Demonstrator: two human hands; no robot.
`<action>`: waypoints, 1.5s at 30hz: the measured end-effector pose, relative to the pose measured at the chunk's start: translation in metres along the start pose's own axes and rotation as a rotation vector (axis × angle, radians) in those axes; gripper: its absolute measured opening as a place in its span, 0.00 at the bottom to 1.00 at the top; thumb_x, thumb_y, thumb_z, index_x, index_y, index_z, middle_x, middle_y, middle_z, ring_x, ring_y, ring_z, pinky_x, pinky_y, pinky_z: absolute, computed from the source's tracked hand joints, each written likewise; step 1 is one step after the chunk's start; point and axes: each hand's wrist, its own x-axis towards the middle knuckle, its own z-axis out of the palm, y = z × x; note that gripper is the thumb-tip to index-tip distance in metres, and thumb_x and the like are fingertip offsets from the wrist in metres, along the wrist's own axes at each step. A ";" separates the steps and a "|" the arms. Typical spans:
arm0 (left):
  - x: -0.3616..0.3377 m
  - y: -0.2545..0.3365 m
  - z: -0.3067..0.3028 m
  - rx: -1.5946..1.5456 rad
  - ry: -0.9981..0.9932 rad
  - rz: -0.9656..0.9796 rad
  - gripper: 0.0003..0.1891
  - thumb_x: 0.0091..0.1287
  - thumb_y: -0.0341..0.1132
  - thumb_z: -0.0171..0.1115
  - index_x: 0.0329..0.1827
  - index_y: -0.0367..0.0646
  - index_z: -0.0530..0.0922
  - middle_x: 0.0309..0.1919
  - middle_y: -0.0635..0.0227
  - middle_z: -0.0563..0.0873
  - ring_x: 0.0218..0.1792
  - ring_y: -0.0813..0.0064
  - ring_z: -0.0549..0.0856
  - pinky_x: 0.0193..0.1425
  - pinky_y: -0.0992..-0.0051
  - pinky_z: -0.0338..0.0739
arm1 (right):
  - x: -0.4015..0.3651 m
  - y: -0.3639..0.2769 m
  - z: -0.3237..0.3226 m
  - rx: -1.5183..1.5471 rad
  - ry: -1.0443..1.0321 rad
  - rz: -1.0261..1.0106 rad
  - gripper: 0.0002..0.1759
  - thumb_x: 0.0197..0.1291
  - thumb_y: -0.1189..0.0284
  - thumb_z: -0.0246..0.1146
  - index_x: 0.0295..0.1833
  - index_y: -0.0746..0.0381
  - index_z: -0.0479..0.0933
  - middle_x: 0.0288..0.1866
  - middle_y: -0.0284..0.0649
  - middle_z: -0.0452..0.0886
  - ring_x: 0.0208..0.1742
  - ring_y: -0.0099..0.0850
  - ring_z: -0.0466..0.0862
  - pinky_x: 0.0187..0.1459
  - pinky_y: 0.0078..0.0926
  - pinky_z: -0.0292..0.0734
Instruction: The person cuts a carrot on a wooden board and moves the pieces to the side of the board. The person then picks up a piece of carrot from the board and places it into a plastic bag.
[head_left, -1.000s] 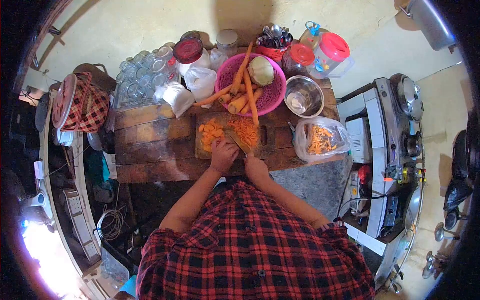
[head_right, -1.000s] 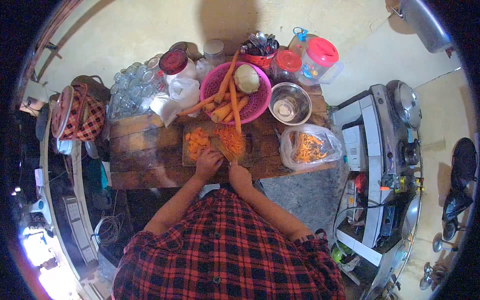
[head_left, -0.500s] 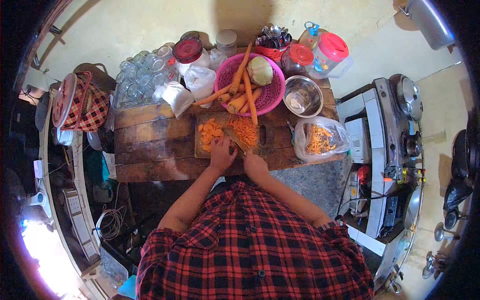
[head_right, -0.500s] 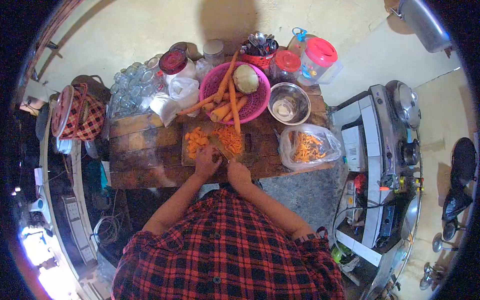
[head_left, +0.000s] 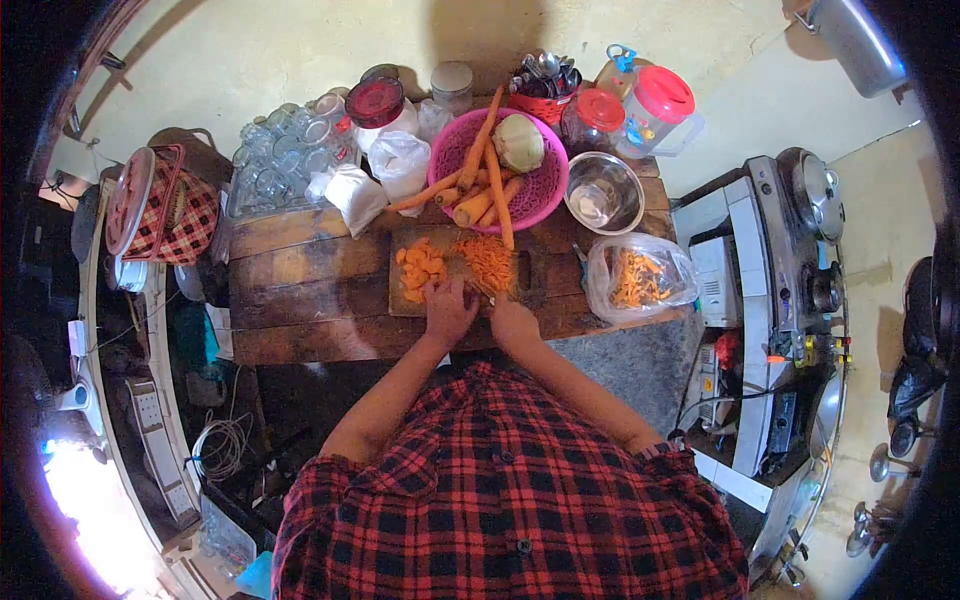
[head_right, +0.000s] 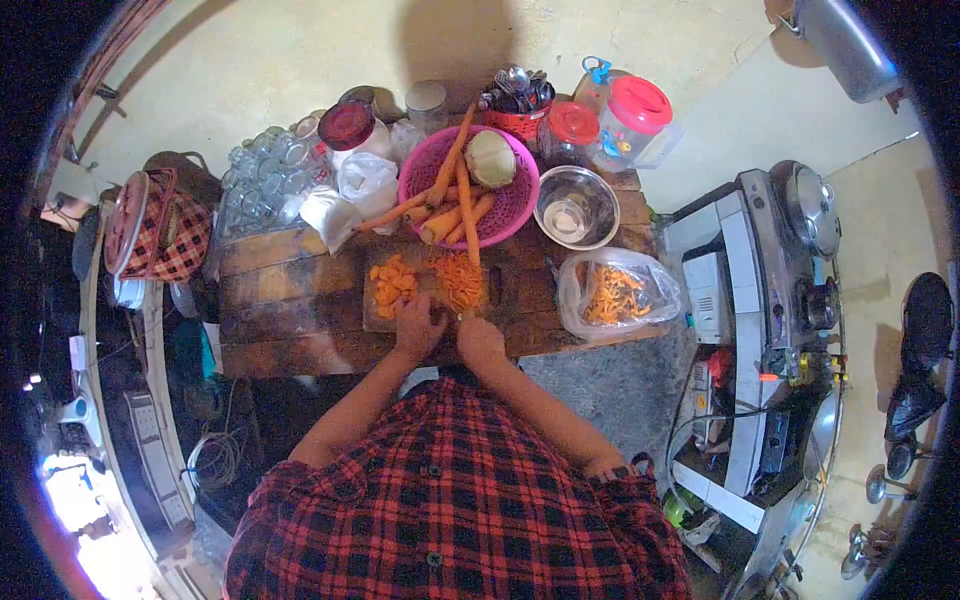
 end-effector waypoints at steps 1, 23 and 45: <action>0.001 0.003 0.001 0.001 0.002 0.000 0.17 0.53 0.34 0.64 0.44 0.44 0.70 0.30 0.67 0.81 0.37 0.64 0.81 0.53 0.59 0.62 | -0.001 -0.001 -0.005 0.033 0.027 0.026 0.16 0.64 0.64 0.50 0.46 0.68 0.66 0.29 0.56 0.79 0.33 0.53 0.81 0.34 0.49 0.76; 0.017 -0.014 -0.053 -0.101 0.249 -0.183 0.18 0.57 0.26 0.54 0.52 0.41 0.68 0.36 0.64 0.74 0.42 0.62 0.75 0.53 0.58 0.59 | -0.033 0.025 -0.030 0.099 0.116 0.020 0.16 0.62 0.60 0.52 0.41 0.64 0.69 0.27 0.54 0.79 0.32 0.53 0.81 0.34 0.51 0.75; 0.028 0.001 -0.063 -1.418 0.052 -0.581 0.25 0.60 0.15 0.47 0.55 0.53 0.54 0.35 0.70 0.70 0.38 0.77 0.72 0.46 0.77 0.67 | -0.023 0.028 -0.024 0.094 -0.022 0.007 0.19 0.63 0.59 0.51 0.45 0.65 0.69 0.31 0.56 0.79 0.35 0.53 0.80 0.37 0.52 0.74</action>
